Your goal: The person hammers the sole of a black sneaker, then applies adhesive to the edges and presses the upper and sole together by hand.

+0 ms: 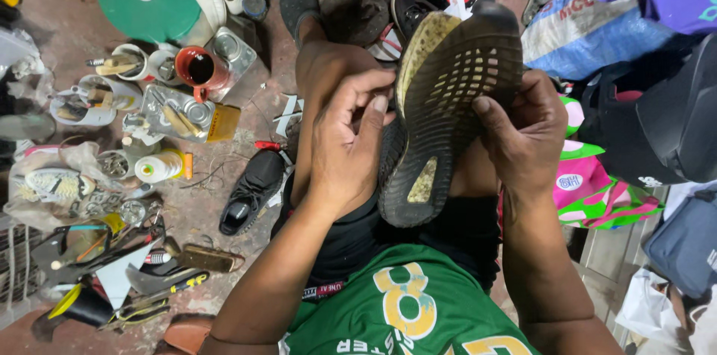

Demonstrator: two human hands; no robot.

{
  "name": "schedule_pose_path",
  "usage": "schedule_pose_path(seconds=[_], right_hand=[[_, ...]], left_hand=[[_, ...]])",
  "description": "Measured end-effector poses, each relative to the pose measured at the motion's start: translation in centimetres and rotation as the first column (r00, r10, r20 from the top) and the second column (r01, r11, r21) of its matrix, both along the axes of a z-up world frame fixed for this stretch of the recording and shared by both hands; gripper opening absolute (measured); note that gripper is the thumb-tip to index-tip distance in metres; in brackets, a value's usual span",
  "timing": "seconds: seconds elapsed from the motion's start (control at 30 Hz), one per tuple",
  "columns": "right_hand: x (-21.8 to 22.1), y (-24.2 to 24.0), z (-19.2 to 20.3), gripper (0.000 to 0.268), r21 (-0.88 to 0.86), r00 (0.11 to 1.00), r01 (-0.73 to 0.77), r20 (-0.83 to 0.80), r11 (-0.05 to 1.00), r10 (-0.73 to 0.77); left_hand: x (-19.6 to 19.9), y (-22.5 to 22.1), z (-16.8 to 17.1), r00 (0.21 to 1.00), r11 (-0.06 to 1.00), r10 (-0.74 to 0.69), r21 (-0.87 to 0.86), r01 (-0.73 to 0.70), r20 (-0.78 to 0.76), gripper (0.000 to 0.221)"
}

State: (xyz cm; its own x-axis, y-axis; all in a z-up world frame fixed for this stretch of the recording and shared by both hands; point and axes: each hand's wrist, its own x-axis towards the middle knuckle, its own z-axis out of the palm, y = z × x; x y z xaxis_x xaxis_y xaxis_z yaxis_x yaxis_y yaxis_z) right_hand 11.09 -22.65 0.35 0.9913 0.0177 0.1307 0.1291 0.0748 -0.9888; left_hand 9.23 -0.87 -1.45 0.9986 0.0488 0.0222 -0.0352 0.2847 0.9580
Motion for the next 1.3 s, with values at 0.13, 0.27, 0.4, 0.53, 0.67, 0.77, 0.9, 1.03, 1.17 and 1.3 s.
schedule_pose_path(seconds=[0.13, 0.27, 0.4, 0.53, 0.67, 0.77, 0.9, 1.03, 1.17, 1.3], right_hand=[[0.1, -0.1, -0.2, 0.021, 0.129, 1.0, -0.023, -0.001, 0.991, 0.023], [0.3, -0.1, -0.4, 0.02, 0.077, 0.999, -0.034, 0.03, 0.996, 0.032], [0.5, -0.2, -0.5, 0.02, 0.065, 0.998, -0.026, 0.054, 0.998, 0.023], [0.3, -0.1, -0.8, 0.02, 0.028, 1.0, 0.012, 0.008, 1.0, -0.012], [0.2, -0.3, -0.9, 0.02, 0.012, 1.0, 0.026, 0.003, 1.0, -0.026], [0.0, -0.5, -1.1, 0.019, 0.027, 1.0, 0.024, 0.016, 0.999, -0.024], [0.1, -0.3, -1.2, 0.019, 0.027, 1.0, 0.015, 0.027, 1.0, -0.015], [-0.3, -0.1, -1.4, 0.02, 0.015, 0.999, 0.035, 0.02, 0.999, -0.036], [0.1, 0.0, -1.2, 0.021, 0.001, 0.999, 0.048, 0.011, 0.999, -0.048], [0.0, 0.2, -0.9, 0.02, 0.005, 0.999, 0.039, 0.022, 0.999, -0.039]], left_hand=[[-0.5, -0.6, -0.8, 0.999, 0.999, 0.042, 0.011, -0.042, -0.016, 0.021], [0.1, -0.3, -1.2, 1.0, 0.999, 0.01, -0.05, -0.01, -0.008, 0.024], [0.5, -0.1, -1.1, 0.999, 1.0, -0.006, 0.0, 0.006, -0.053, 0.019], [0.2, -0.5, -0.8, 0.992, 0.995, 0.037, 0.099, -0.025, -0.122, 0.012], [-0.2, -0.9, -0.2, 0.996, 0.999, 0.043, -0.007, -0.044, -0.073, 0.008], [-0.9, -0.8, 0.2, 0.998, 1.0, 0.018, -0.017, -0.019, -0.053, 0.009], [-0.7, -0.6, 0.6, 0.999, 0.991, 0.03, 0.129, -0.033, 0.025, 0.016], [-0.6, -0.9, 0.7, 0.994, 0.953, 0.1, 0.284, -0.105, 0.031, 0.011], [-0.2, -1.4, 0.7, 0.992, 0.975, 0.123, 0.186, -0.124, 0.019, 0.009], [-0.7, -1.4, 0.5, 0.994, 0.987, 0.098, 0.127, -0.102, 0.041, 0.01]])
